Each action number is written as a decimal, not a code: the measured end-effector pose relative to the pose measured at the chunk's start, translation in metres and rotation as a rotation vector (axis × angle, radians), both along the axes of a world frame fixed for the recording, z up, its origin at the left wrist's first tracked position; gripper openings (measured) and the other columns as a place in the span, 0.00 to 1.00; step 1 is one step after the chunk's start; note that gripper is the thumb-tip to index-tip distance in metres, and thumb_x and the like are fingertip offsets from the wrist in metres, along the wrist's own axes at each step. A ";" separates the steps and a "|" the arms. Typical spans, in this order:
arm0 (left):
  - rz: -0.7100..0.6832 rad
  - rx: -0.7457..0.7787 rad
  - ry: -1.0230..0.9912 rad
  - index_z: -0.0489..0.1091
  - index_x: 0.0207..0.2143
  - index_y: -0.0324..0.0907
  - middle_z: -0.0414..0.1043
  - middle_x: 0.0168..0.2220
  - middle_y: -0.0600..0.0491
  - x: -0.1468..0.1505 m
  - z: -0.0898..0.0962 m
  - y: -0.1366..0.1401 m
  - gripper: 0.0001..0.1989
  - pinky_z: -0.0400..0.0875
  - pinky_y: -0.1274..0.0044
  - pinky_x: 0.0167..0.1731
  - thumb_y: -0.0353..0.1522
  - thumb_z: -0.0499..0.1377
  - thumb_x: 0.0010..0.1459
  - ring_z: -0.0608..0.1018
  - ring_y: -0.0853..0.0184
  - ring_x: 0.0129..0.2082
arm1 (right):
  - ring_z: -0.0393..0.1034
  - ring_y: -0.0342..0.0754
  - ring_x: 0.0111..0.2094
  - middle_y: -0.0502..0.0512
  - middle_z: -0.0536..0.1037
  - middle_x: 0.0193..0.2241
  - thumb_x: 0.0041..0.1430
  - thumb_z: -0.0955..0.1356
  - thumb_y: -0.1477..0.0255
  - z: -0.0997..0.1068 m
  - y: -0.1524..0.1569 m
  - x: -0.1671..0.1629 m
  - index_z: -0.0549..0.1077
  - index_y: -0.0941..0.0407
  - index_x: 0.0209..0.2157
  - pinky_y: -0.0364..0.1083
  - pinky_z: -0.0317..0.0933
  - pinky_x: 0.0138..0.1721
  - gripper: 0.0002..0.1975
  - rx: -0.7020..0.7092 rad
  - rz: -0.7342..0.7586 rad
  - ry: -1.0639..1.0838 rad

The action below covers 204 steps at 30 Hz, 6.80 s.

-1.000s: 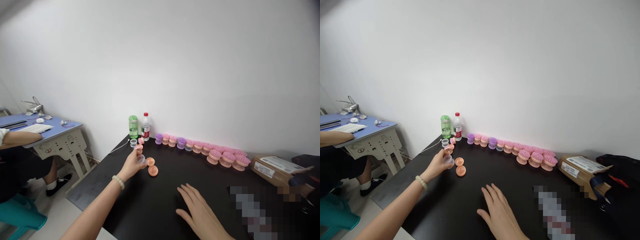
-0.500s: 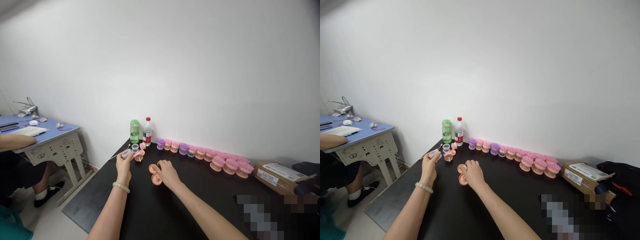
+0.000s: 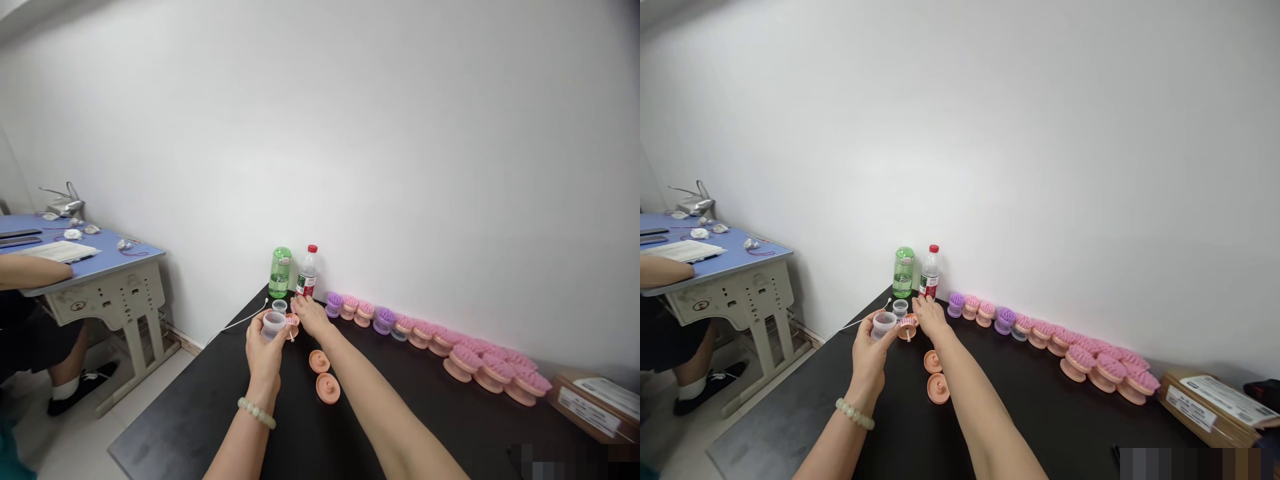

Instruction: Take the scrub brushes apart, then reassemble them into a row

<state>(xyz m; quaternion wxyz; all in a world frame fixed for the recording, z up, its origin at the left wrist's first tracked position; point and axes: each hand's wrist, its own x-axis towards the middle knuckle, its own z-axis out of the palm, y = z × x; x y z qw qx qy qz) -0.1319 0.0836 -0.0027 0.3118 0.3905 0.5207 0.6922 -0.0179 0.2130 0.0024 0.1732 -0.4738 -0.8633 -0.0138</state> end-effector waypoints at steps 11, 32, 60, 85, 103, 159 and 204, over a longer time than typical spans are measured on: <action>-0.516 -0.013 -0.069 0.70 0.36 0.40 0.75 0.33 0.52 0.041 -0.004 -0.017 0.24 0.70 0.75 0.35 0.31 0.73 0.35 0.77 0.64 0.34 | 0.71 0.56 0.49 0.62 0.75 0.48 0.55 0.73 0.73 -0.004 -0.059 0.086 0.70 0.60 0.50 0.57 0.65 0.51 0.21 -0.160 -0.183 0.460; -1.092 -0.072 0.284 0.70 0.38 0.42 0.68 0.32 0.57 0.101 -0.004 -0.071 0.24 0.61 0.78 0.29 0.37 0.74 0.40 0.67 0.69 0.30 | 0.72 0.53 0.47 0.56 0.74 0.45 0.51 0.73 0.75 -0.023 -0.253 0.177 0.71 0.51 0.44 0.48 0.68 0.46 0.17 -0.200 0.011 0.979; -1.233 -0.015 0.083 0.71 0.50 0.49 0.64 0.47 0.49 0.107 -0.004 -0.087 0.27 0.64 0.72 0.41 0.52 0.63 0.53 0.68 0.60 0.43 | 0.73 0.46 0.30 0.50 0.75 0.31 0.53 0.70 0.73 -0.023 -0.269 0.180 0.71 0.53 0.40 0.42 0.69 0.31 0.12 -0.336 -0.106 0.950; -1.168 -0.168 0.114 0.70 0.40 0.43 0.69 0.37 0.52 0.105 0.001 -0.081 0.23 0.65 0.72 0.39 0.52 0.60 0.56 0.70 0.63 0.38 | 0.73 0.51 0.44 0.53 0.74 0.43 0.49 0.72 0.78 -0.020 -0.270 0.182 0.70 0.49 0.47 0.47 0.69 0.44 0.23 -0.246 -0.066 1.128; -1.063 0.029 0.563 0.70 0.43 0.44 0.72 0.43 0.52 0.103 -0.005 -0.077 0.16 0.66 0.70 0.45 0.32 0.68 0.52 0.73 0.60 0.44 | 0.71 0.54 0.53 0.55 0.74 0.50 0.44 0.73 0.80 -0.034 -0.266 0.185 0.64 0.48 0.55 0.55 0.64 0.55 0.35 -0.319 -0.204 1.113; -1.079 -0.239 -0.182 0.65 0.38 0.44 0.67 0.31 0.59 0.105 -0.012 -0.067 0.28 0.59 0.79 0.32 0.37 0.76 0.37 0.66 0.71 0.31 | 0.70 0.55 0.48 0.56 0.73 0.47 0.50 0.65 0.83 -0.011 -0.256 0.185 0.69 0.49 0.50 0.54 0.68 0.48 0.26 -0.036 -0.190 0.679; -1.227 -0.295 -0.133 0.64 0.32 0.41 0.72 0.28 0.56 0.106 -0.002 -0.077 0.23 0.64 0.78 0.29 0.39 0.74 0.42 0.71 0.70 0.27 | 0.73 0.53 0.42 0.61 0.78 0.43 0.64 0.69 0.65 0.000 -0.261 0.192 0.68 0.56 0.57 0.50 0.71 0.44 0.22 0.230 0.087 0.515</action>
